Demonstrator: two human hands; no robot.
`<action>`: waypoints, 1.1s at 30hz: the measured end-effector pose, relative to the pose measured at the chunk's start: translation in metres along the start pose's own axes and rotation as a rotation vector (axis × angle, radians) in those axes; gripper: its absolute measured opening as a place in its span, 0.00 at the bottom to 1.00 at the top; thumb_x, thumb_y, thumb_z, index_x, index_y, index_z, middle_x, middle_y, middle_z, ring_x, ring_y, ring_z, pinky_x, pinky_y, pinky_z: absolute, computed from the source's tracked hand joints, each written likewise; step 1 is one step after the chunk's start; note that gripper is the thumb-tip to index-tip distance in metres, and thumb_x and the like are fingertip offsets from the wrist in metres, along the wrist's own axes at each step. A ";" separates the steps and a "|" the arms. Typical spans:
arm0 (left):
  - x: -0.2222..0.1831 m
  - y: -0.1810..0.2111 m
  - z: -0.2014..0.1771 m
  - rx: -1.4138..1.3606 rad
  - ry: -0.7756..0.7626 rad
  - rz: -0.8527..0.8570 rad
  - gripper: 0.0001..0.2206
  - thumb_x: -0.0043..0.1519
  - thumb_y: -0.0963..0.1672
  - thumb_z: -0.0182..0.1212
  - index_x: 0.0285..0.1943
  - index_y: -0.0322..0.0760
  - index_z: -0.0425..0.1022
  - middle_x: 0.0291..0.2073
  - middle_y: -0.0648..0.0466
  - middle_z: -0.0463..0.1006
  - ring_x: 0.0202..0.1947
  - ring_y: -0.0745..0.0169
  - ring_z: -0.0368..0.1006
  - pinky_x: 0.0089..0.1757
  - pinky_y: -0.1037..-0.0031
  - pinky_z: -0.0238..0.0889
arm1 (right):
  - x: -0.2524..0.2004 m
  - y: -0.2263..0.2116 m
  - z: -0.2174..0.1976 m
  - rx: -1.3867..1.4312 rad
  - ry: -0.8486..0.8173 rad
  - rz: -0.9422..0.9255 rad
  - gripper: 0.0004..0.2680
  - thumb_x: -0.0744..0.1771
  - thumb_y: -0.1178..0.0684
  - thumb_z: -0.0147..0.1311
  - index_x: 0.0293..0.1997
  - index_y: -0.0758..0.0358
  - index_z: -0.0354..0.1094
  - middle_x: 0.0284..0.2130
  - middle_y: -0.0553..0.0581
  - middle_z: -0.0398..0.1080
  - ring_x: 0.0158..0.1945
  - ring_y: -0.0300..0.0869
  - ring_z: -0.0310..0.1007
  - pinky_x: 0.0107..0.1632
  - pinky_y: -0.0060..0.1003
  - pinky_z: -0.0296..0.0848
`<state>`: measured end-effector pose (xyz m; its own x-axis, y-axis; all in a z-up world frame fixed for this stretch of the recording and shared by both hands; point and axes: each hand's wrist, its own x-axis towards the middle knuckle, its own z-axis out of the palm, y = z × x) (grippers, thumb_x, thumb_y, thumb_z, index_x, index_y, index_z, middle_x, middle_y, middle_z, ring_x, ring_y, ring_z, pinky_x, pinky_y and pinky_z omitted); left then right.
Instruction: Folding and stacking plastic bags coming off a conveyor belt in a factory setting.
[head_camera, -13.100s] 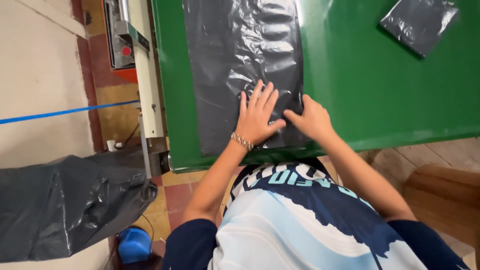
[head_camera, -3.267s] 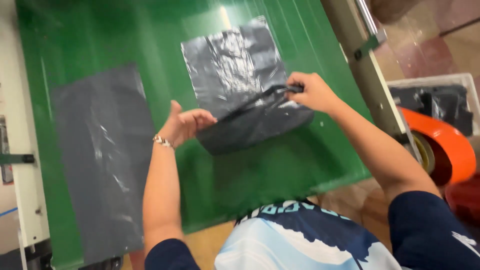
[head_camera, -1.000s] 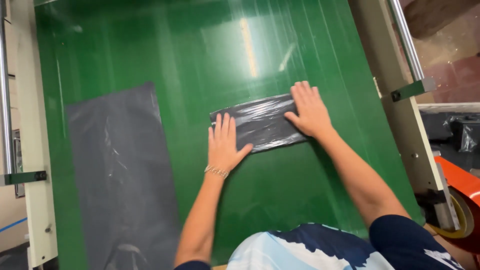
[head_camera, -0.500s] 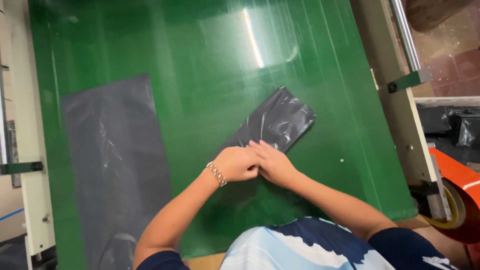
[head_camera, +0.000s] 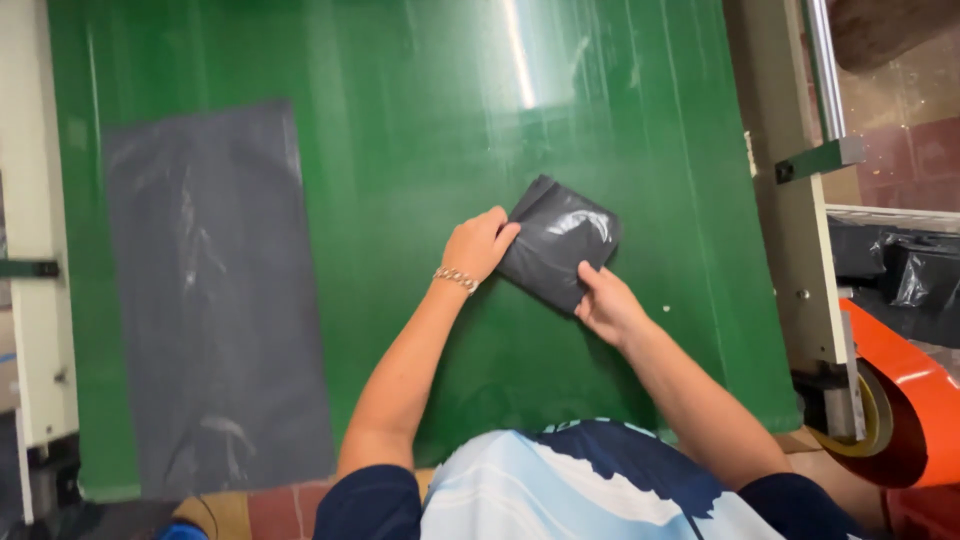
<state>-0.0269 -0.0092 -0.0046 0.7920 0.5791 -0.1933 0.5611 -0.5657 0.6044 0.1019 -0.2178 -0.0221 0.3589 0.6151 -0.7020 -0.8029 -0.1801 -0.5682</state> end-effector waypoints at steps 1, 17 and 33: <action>0.000 -0.002 0.009 0.139 0.098 0.001 0.18 0.66 0.59 0.44 0.37 0.51 0.64 0.29 0.56 0.76 0.37 0.57 0.78 0.40 0.64 0.71 | 0.005 -0.001 -0.004 0.005 -0.048 0.004 0.05 0.71 0.49 0.49 0.46 0.55 0.66 0.34 0.53 0.72 0.28 0.45 0.78 0.29 0.42 0.81; -0.363 -0.077 -0.060 0.543 0.358 0.015 0.49 0.50 0.70 0.44 0.73 0.40 0.56 0.70 0.47 0.59 0.73 0.45 0.49 0.62 0.42 0.46 | -0.107 0.115 0.104 -1.304 -0.547 -1.028 0.23 0.59 0.51 0.69 0.59 0.63 0.65 0.51 0.60 0.68 0.59 0.54 0.68 0.62 0.46 0.66; -0.483 -0.349 -0.154 0.778 0.453 0.377 0.03 0.64 0.43 0.54 0.43 0.52 0.69 0.44 0.64 0.73 0.51 0.63 0.71 0.41 0.72 0.67 | -0.136 0.291 0.274 -1.813 -0.872 -1.506 0.25 0.61 0.34 0.59 0.55 0.61 0.68 0.53 0.62 0.68 0.62 0.53 0.66 0.59 0.47 0.67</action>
<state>-0.6419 -0.0012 -0.0029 0.8761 0.3592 0.3217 0.4205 -0.8956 -0.1452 -0.3113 -0.1432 0.0252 -0.5026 0.8202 0.2731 0.7864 0.5650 -0.2497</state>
